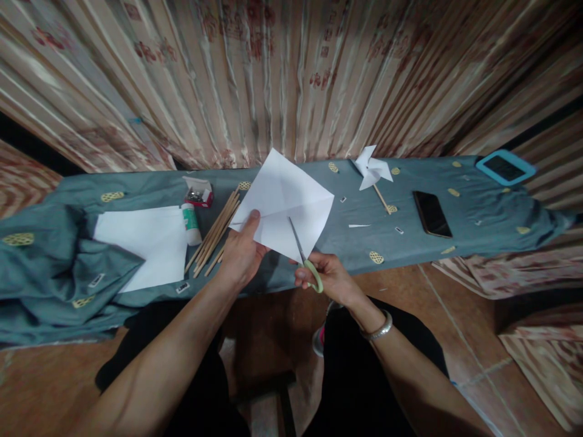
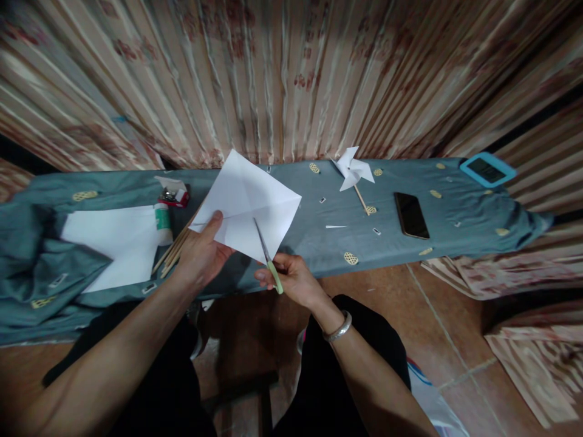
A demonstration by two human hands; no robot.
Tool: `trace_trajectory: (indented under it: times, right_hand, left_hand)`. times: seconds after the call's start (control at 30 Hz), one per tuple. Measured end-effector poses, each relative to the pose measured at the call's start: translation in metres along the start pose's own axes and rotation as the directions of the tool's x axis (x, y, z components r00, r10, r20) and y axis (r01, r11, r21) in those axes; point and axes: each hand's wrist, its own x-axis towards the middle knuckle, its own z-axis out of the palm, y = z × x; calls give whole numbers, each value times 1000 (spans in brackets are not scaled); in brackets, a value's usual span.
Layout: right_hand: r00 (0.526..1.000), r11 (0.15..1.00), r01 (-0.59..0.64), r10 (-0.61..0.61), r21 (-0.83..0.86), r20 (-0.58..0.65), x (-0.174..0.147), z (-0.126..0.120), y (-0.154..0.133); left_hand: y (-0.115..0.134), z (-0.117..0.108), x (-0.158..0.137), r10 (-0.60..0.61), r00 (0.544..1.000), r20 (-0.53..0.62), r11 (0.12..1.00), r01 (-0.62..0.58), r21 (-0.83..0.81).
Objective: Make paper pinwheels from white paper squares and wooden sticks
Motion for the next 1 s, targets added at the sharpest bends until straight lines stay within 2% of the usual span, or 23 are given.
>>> trace_trajectory:
  times: [0.17, 0.53, 0.77, 1.0]
  right_hand:
    - [1000, 1000, -11, 11, 6, 7, 1, -1, 1]
    - [999, 996, -31, 32, 82, -16, 1, 4, -2]
    - [1000, 998, -22, 22, 61, -4, 1, 4, -1]
    - [989, 999, -24, 29, -40, 143, -4, -6, -3]
  left_hand:
    - [1, 1, 0, -2, 1000, -22, 1000, 2, -22]
    - [0, 1, -1, 9, 1000, 5, 1000, -9, -28]
    - [0, 1, 0, 8, 1000, -9, 1000, -8, -25]
    - [6, -7, 9, 75, 997, 3, 995, -75, -61]
